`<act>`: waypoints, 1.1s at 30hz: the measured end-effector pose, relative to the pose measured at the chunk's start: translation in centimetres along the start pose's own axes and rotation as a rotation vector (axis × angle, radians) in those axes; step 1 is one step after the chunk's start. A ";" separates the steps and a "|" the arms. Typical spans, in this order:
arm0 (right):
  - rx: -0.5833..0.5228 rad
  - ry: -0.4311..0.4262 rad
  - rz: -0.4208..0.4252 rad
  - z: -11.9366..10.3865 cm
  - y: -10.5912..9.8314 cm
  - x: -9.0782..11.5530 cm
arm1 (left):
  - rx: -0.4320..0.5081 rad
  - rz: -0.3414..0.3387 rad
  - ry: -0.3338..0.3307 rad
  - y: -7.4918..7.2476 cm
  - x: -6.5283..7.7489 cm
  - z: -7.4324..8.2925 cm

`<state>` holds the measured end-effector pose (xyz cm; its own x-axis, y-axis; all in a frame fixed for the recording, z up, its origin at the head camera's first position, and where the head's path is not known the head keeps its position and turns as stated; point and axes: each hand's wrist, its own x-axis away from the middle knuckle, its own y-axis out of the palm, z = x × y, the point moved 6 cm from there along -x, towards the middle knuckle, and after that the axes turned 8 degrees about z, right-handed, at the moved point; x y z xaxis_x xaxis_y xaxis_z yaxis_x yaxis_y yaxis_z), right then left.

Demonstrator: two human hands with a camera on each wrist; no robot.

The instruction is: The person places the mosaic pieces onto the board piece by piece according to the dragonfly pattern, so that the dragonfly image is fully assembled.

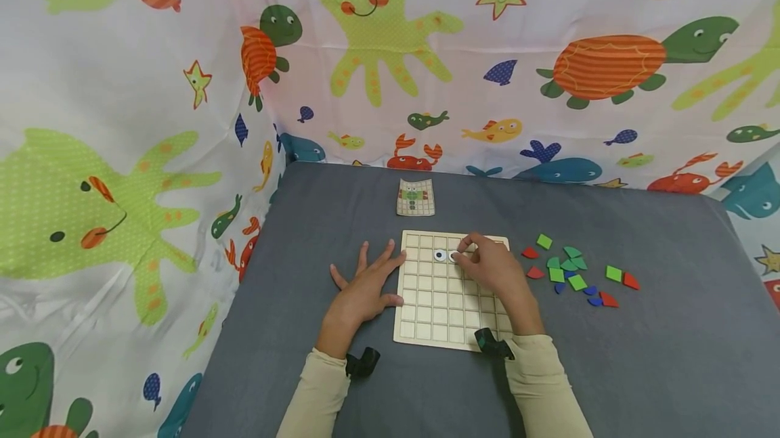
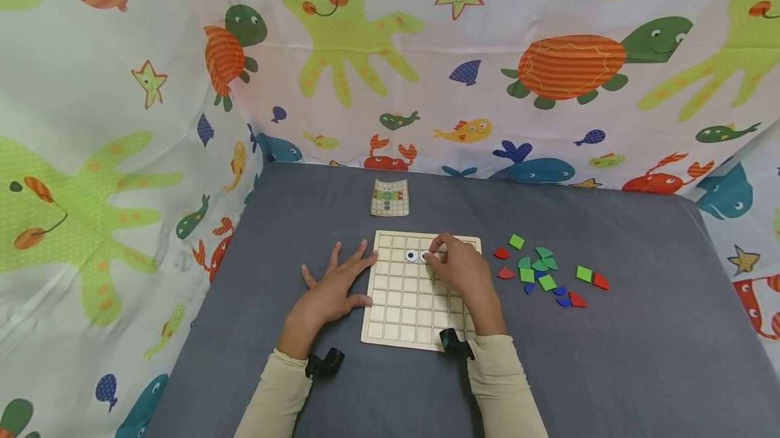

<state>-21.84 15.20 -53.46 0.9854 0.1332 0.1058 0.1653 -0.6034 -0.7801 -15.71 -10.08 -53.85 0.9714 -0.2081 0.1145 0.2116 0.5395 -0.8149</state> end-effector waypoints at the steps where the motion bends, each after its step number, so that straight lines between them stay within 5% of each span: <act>1: -0.008 0.002 0.005 0.1 0.0 0.0 | -0.003 0.000 0.001 0.0 0.0 0.1; 10: -0.089 -0.015 0.055 1.1 -0.4 0.4 | 0.000 -0.010 -0.002 0.0 -0.1 0.0; 19: -0.126 -0.072 0.199 2.4 -2.5 1.7 | -0.007 -0.005 -0.019 0.1 0.1 -0.4; 26: -0.154 -0.035 0.280 4.5 -4.3 2.8 | -0.004 -0.005 -0.006 0.1 0.0 -0.2; 33: -0.140 0.043 0.451 6.2 -6.5 4.1 | -0.002 -0.006 -0.007 0.1 0.1 -0.1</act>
<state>-19.14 24.58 -51.75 0.9604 -0.1970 -0.1970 -0.2785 -0.6939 -0.6640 -15.62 -10.08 -53.99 0.9707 -0.2058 0.1237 0.2176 0.5363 -0.8155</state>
